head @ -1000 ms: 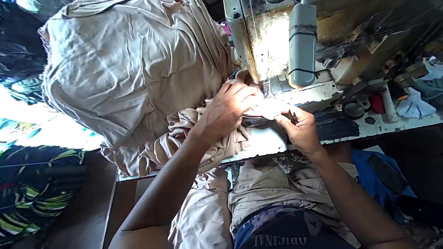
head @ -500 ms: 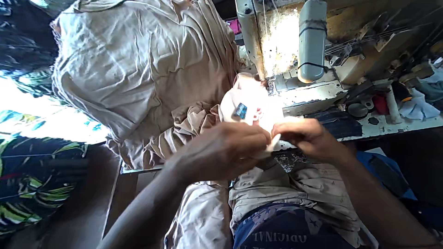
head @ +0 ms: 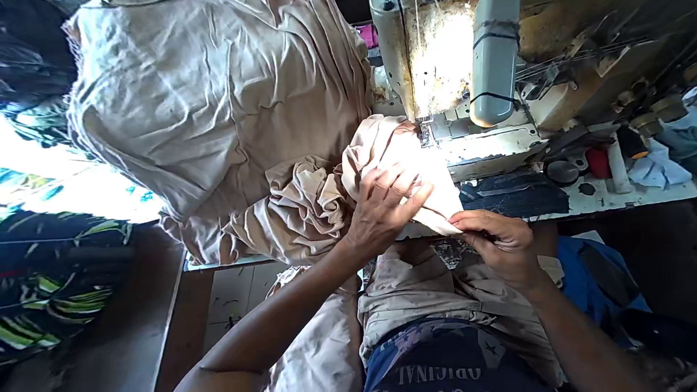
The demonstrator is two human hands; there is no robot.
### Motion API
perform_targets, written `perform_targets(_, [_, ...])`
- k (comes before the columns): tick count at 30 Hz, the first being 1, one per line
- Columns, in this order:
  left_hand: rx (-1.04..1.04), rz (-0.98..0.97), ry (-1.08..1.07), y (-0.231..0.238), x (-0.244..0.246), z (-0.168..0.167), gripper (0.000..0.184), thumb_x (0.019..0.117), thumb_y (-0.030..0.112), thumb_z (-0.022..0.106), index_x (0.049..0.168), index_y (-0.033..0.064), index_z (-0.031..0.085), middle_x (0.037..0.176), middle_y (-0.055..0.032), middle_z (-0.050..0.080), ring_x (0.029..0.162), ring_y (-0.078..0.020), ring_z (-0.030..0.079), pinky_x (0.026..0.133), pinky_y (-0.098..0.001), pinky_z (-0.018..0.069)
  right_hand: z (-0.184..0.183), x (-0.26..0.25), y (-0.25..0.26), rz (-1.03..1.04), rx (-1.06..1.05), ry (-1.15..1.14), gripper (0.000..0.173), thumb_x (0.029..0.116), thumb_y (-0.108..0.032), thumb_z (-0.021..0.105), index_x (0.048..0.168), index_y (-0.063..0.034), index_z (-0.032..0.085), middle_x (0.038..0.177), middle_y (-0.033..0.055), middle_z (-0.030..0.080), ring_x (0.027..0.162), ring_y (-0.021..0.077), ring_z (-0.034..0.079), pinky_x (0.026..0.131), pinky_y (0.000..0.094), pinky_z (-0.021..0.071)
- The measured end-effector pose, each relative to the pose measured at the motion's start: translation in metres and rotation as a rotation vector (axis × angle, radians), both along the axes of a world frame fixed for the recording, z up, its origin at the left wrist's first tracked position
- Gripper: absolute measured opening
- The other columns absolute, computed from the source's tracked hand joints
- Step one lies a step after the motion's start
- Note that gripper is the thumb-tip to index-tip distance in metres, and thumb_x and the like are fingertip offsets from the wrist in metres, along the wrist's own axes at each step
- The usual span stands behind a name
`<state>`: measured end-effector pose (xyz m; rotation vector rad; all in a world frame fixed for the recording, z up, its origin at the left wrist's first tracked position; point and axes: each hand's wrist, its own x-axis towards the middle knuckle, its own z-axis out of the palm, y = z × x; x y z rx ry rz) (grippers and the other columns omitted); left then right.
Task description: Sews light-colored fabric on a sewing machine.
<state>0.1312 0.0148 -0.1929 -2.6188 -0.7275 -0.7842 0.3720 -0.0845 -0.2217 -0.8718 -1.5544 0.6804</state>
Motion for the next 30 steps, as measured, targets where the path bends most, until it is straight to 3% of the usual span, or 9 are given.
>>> perform_targets(3, [-0.036, -0.021, 0.067, 0.011, -0.003, 0.013, 0.023, 0.0962, 0.008, 0.059, 0.109, 0.0147, 0.077, 0.136, -0.0072, 0.066, 0.133, -0.0333, 0.054, 0.117, -0.0616, 0.0285, -0.003, 0.000, -0.003, -0.004, -0.031, -0.017, 0.009, 0.0943, -0.004, 0.072, 0.102, -0.0010, 0.076, 0.109, 0.0099, 0.075, 0.096, 0.0158, 0.073, 0.083, 0.0301, 0.0636])
perform_targets(5, [-0.044, -0.050, 0.089, 0.008, -0.002, 0.023, 0.018, 0.0950, 0.008, 0.058, 0.094, 0.0110, 0.075, 0.130, -0.0040, 0.070, 0.127, -0.0297, 0.059, 0.113, -0.0596, 0.0326, -0.004, 0.001, -0.007, 0.005, -0.051, -0.013, 0.009, 0.0947, -0.004, 0.071, 0.102, -0.0008, 0.076, 0.109, 0.0101, 0.075, 0.097, 0.0156, 0.073, 0.083, 0.0293, 0.0630])
perform_targets(7, [-0.065, -0.048, 0.109, 0.001, -0.001, 0.032, 0.018, 0.0945, 0.008, 0.057, 0.089, 0.0098, 0.073, 0.127, -0.0040, 0.071, 0.124, -0.0291, 0.061, 0.111, -0.0584, 0.0355, -0.003, 0.002, -0.011, 0.021, -0.068, 0.009, 0.010, 0.0949, -0.003, 0.071, 0.103, -0.0002, 0.075, 0.109, 0.0105, 0.075, 0.098, 0.0159, 0.073, 0.085, 0.0294, 0.0629])
perform_targets(12, [-0.100, -0.013, 0.137, -0.004, 0.001, 0.039, 0.019, 0.0940, 0.006, 0.055, 0.091, 0.0093, 0.074, 0.130, -0.0054, 0.070, 0.127, -0.0302, 0.060, 0.112, -0.0611, 0.0340, -0.004, 0.001, -0.012, 0.012, -0.084, 0.062, 0.010, 0.0942, -0.003, 0.071, 0.102, 0.0006, 0.075, 0.108, 0.0112, 0.075, 0.095, 0.0152, 0.073, 0.082, 0.0278, 0.0625])
perform_targets(17, [-0.101, 0.009, 0.139, 0.012, -0.002, 0.038, 0.020, 0.0960, 0.011, 0.057, 0.100, 0.0106, 0.076, 0.126, -0.0070, 0.070, 0.122, -0.0320, 0.061, 0.113, -0.0629, 0.0325, -0.004, -0.003, 0.002, -0.054, -0.125, 0.101, 0.009, 0.0923, -0.004, 0.073, 0.100, -0.0003, 0.076, 0.104, 0.0089, 0.076, 0.083, 0.0113, 0.071, 0.072, 0.0254, 0.0605])
perform_targets(21, [-0.081, 0.015, 0.128, 0.033, -0.001, 0.044, 0.023, 0.0968, 0.008, 0.055, 0.105, 0.0112, 0.076, 0.126, -0.0079, 0.070, 0.120, -0.0340, 0.060, 0.113, -0.0616, 0.0302, -0.002, -0.007, 0.023, -0.090, -0.140, 0.117, 0.008, 0.0895, -0.001, 0.074, 0.098, -0.0017, 0.076, 0.103, 0.0083, 0.076, 0.087, 0.0149, 0.072, 0.074, 0.0291, 0.0625])
perform_targets(27, [-0.022, -0.006, 0.051, 0.078, -0.001, 0.044, 0.026, 0.1001, 0.011, 0.054, 0.116, 0.0127, 0.074, 0.127, -0.0046, 0.069, 0.119, -0.0292, 0.061, 0.113, -0.0554, 0.0346, 0.009, -0.016, 0.052, -0.142, -0.134, 0.092, 0.010, 0.0887, -0.002, 0.076, 0.098, -0.0023, 0.074, 0.095, 0.0047, 0.075, 0.069, 0.0071, 0.064, 0.060, 0.0218, 0.0550])
perform_targets(30, [-0.080, -0.062, 0.040, 0.087, -0.005, 0.048, 0.026, 0.0981, 0.004, 0.052, 0.113, 0.0093, 0.073, 0.130, -0.0081, 0.067, 0.123, -0.0312, 0.059, 0.106, -0.0523, 0.0418, 0.015, -0.019, 0.062, -0.133, -0.120, 0.100, 0.011, 0.0899, -0.001, 0.075, 0.100, -0.0015, 0.073, 0.087, 0.0045, 0.073, 0.067, 0.0073, 0.064, 0.059, 0.0220, 0.0549])
